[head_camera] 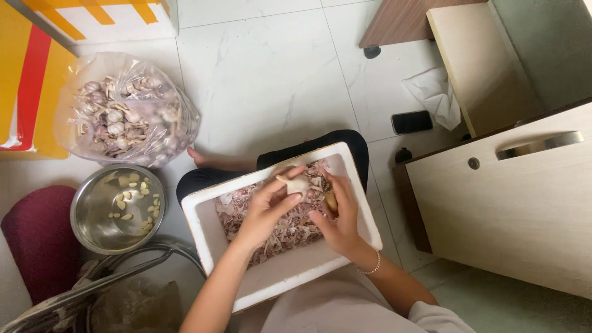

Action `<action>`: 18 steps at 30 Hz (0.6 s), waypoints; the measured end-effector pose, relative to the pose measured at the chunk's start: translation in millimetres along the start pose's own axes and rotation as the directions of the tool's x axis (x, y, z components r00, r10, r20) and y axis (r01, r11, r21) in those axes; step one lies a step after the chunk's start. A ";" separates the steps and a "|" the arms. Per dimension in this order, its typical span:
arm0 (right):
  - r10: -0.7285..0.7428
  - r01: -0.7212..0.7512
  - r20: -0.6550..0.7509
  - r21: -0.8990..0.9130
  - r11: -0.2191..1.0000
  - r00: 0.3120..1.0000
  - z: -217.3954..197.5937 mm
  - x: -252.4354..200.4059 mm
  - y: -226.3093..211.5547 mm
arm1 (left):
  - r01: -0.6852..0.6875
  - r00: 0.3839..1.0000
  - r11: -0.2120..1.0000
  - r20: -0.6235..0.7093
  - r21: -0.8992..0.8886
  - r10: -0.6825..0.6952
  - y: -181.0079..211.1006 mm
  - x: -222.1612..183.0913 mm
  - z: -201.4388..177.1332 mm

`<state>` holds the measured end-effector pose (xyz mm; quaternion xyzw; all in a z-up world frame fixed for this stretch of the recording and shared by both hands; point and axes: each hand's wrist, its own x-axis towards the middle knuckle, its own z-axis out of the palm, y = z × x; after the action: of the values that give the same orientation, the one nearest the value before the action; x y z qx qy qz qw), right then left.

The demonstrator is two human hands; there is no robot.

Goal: The person is sitting on the floor, breaking apart garlic bulbs and peeling the skin off individual cloves using their hands and a small knife.

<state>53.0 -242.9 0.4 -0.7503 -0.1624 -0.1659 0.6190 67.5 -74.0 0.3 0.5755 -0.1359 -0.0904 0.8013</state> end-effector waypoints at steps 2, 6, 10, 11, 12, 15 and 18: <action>0.068 -0.072 0.031 0.121 0.990 0.997 -1.4 -7.3 6.4 | 0.024 0.997 0.999 -0.080 0.039 -0.021 -0.7 -3.5 -4.8; 0.066 -0.063 -0.011 0.153 0.986 0.998 -3.2 -24.3 33.0 | 0.031 0.997 0.920 -0.054 -0.391 -0.056 -3.4 -3.9 -8.9; 0.057 -0.053 -0.026 0.156 0.986 0.998 -0.3 -19.3 26.6 | 0.049 0.996 0.871 -0.035 -0.489 -0.076 -0.9 -1.1 -8.9; 0.058 -0.053 -0.024 0.158 0.986 0.998 -1.2 -21.2 28.4 | 0.048 0.996 0.871 -0.038 -0.489 -0.076 0.8 -0.6 -8.3; 0.057 -0.054 -0.013 0.158 0.986 0.998 -2.0 -23.0 30.1 | 0.040 0.997 0.877 -0.036 -0.478 -0.065 2.6 -0.1 -7.9; 0.068 -0.070 0.017 0.159 0.985 0.998 -2.4 -18.4 14.9 | 0.023 0.998 0.883 -0.046 -0.468 -0.050 -2.7 -1.1 -8.8; 0.063 -0.068 0.043 0.152 0.986 0.997 -4.6 -18.1 1.4 | 0.029 0.997 0.878 -0.048 -0.478 -0.059 -14.1 -6.4 -15.4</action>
<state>37.3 -248.4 -8.2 -0.7085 -0.1616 -0.1182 0.6767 66.6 -62.8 -18.5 0.3662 -0.0721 -0.1214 0.9197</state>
